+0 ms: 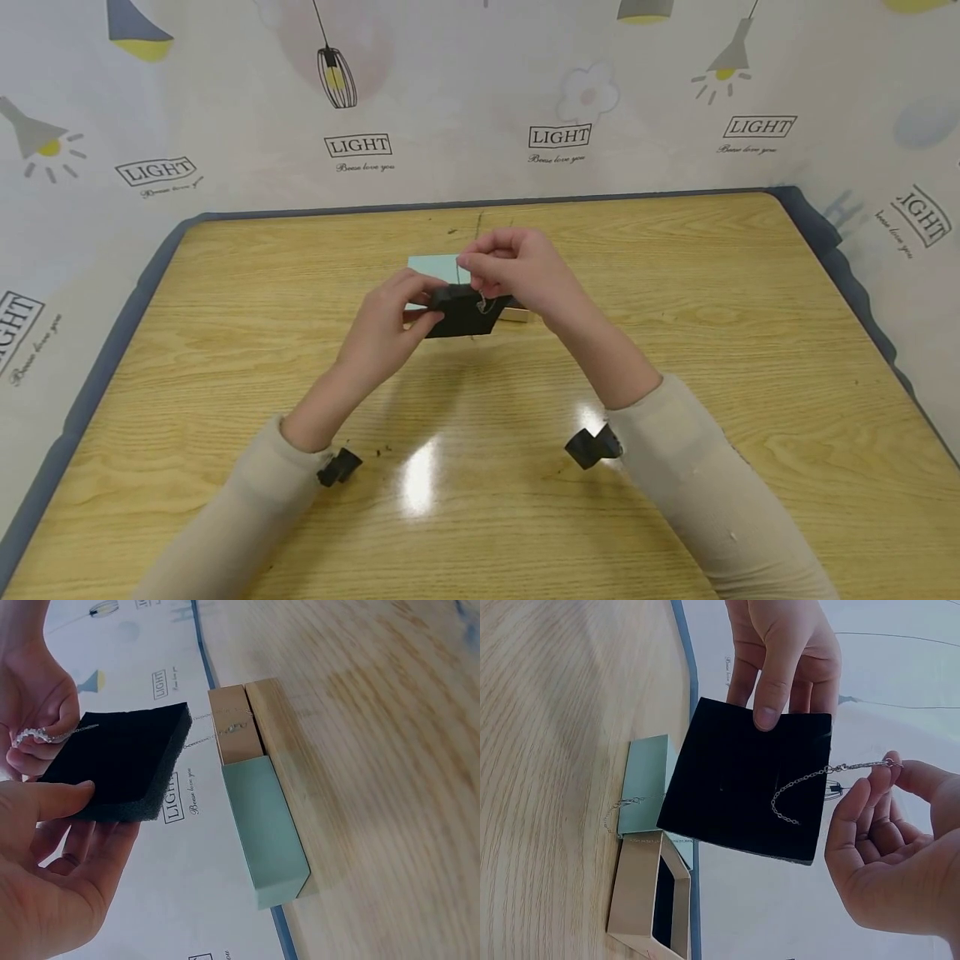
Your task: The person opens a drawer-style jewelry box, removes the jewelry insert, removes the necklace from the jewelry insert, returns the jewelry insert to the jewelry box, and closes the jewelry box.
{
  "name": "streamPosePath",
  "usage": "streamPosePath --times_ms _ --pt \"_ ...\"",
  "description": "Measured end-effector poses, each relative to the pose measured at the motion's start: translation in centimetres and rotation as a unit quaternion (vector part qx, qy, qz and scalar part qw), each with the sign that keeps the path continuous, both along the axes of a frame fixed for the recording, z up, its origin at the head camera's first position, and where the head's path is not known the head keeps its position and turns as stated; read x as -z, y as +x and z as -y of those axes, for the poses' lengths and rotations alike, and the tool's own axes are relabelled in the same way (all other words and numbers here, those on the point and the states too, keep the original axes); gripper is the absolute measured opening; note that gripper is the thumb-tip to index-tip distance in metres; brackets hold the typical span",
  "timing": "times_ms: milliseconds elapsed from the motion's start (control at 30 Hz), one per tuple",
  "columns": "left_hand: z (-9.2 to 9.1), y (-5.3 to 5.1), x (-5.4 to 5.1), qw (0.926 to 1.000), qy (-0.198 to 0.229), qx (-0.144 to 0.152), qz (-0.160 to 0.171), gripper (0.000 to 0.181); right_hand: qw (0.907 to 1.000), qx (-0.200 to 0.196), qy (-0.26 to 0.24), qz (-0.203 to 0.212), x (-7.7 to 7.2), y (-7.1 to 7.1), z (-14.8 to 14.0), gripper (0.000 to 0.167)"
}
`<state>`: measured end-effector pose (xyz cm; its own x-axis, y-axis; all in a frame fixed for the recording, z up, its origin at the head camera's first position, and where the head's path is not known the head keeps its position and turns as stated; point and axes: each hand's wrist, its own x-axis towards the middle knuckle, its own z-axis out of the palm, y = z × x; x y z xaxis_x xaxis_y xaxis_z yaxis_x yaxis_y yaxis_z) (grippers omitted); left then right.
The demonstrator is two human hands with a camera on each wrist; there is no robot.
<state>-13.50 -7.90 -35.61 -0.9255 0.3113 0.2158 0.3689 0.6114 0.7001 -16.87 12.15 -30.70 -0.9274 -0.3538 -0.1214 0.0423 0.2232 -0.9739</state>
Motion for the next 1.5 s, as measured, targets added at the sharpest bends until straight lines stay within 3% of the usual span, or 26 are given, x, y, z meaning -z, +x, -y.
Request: streamPosePath --times_ms 233,600,833,1100,1333,1500 --pt "0.2 -0.1 0.1 0.9998 0.009 -0.006 0.014 0.028 1.0 0.006 -0.005 -0.003 -0.1 0.1 -0.3 0.019" --pt "0.6 -0.4 0.4 0.9938 0.085 -0.028 0.066 0.03 0.9997 0.004 -0.026 -0.003 -0.3 0.2 -0.5 0.022" --pt "0.9 -0.5 0.2 0.991 0.103 -0.033 0.079 0.03 0.9988 -0.001 -0.048 0.005 -0.3 0.3 -0.7 0.024" --pt "1.1 -0.6 0.3 0.9879 0.118 -0.038 0.094 0.031 0.9992 -0.002 -0.039 0.0 0.0 0.3 -0.8 0.022" --pt "1.2 -0.7 0.3 0.9812 0.149 -0.028 0.119 0.031 0.9983 0.0 -0.058 0.013 0.2 0.3 -0.7 0.018" --pt "1.2 -0.8 0.3 0.9709 0.185 -0.022 0.15 0.032 0.9979 -0.001 -0.061 0.02 0.4 0.3 -0.8 0.015"
